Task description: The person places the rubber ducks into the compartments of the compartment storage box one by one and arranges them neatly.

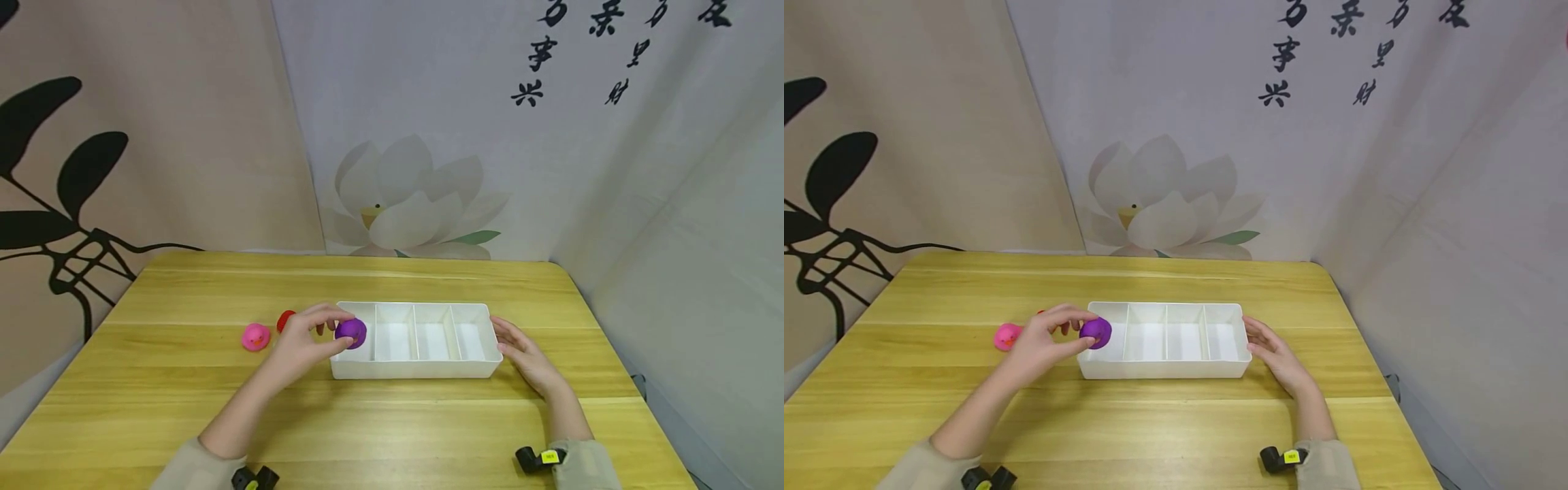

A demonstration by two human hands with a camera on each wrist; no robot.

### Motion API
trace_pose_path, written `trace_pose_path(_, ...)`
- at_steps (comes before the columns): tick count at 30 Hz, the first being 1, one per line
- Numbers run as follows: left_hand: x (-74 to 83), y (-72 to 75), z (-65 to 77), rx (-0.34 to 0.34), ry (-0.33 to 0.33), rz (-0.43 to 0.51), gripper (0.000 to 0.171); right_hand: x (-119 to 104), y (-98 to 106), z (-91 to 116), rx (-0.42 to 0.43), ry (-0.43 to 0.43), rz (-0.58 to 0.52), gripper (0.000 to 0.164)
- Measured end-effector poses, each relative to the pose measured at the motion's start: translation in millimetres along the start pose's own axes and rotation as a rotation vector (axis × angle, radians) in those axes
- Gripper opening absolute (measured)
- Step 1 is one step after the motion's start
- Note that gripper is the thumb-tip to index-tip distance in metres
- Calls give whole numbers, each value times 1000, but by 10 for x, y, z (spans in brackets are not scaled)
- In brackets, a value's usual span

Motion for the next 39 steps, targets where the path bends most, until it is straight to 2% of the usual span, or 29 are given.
trace_pose_path(5, 32, -94, -88, -48, 17, 14, 23, -10, -10, -14, 2, -3, 10, 54)
trace_pose_path(13, 61, -260, -209, -111, -12, 16, 24, -8, -15, -27, -10, -5, -3, 54)
trace_pose_path(24, 66, -614, -407, -234, -32, 57, 24, -7, -20, -8, -7, -4, -3, 53)
trace_pose_path(39, 74, -1044, -642, -325, 2, 66, 23, -6, -11, 7, -14, 24, -16, 51)
Point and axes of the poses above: each hand's wrist, its own z-axis away from the middle knuckle, its own y-axis out of the back of the hand, x = y × z, the point moved 4 cm from there along -z, towards the middle knuckle, and after that the axes turned 14 degrees about z, right-handed, at the moved point
